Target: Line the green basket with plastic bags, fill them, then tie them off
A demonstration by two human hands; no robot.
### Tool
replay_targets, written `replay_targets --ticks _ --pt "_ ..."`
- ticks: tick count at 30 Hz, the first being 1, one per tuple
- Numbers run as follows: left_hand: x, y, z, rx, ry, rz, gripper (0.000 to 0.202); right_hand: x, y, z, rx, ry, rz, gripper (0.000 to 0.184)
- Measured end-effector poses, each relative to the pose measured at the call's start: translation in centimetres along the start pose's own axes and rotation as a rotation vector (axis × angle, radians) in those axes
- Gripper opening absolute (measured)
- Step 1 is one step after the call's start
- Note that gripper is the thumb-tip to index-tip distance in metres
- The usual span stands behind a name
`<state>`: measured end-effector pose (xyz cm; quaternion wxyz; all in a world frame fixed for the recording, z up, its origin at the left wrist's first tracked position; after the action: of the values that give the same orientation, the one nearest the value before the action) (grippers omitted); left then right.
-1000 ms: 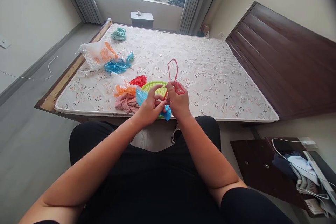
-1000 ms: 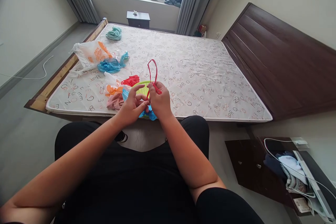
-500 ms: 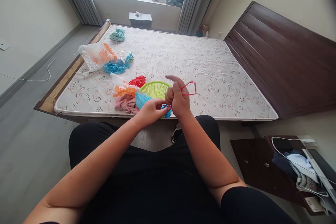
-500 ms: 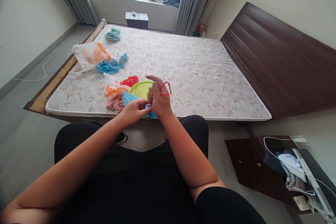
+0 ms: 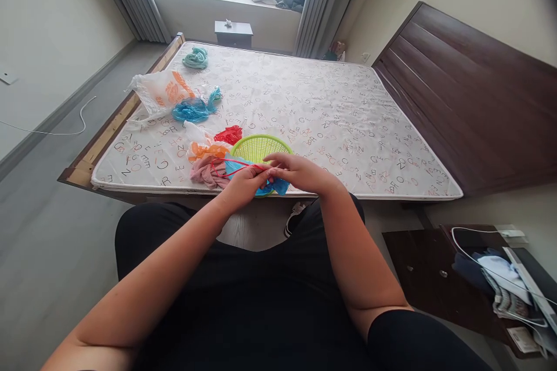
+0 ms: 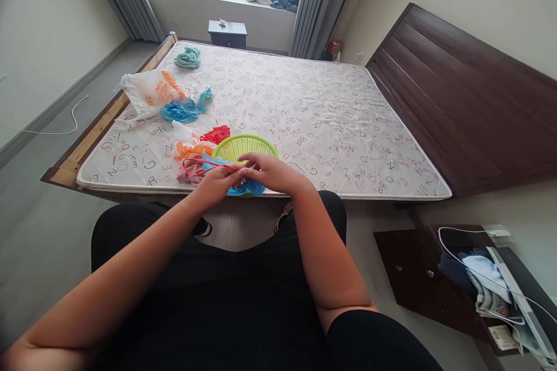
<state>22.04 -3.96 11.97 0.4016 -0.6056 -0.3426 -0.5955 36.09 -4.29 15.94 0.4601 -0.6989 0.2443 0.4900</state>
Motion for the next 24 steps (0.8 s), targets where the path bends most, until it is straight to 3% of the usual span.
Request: replay_targets --ticks 3,7,11,14,19,24 --pt "-0.5 -0.3 0.1 0.037 -0.017 -0.085 0.046 0.9 -0.9 -0.5 0.055 0.047 -0.161 0.021" --pt "-1.3 -0.6 -0.1 0.097 -0.101 -0.093 0.042 0.4 -2.1 -1.1 0.212 0.016 -0.342 0.015" --pt "-1.8 -0.8 -0.4 0.146 -0.209 -0.156 0.037 -0.7 -2.1 -1.8 0.302 0.013 -0.306 0.017" --pt "-2.0 -0.8 -0.6 0.192 -0.248 -0.258 0.038 -1.4 -0.8 -2.1 0.276 0.036 -0.212 0.019" --pt "-2.1 -1.2 -0.5 0.235 -0.195 -0.225 0.038 -2.4 2.1 -2.1 0.192 0.003 -0.115 0.018" --pt "-2.7 -1.1 -0.1 0.263 -0.179 -0.424 0.042 -2.5 4.9 -2.1 0.072 -0.043 -0.181 0.009"
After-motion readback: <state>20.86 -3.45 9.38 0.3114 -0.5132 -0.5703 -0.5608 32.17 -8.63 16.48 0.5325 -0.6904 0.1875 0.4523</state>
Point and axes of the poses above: each hand's wrist, its own z-axis towards the middle knuckle, its own y-axis out of the palm, x = y × z, the point moved 7 cm from there along z, towards the middle knuckle, and after that the axes turned 3 degrees about y, right-handed, at the moved point
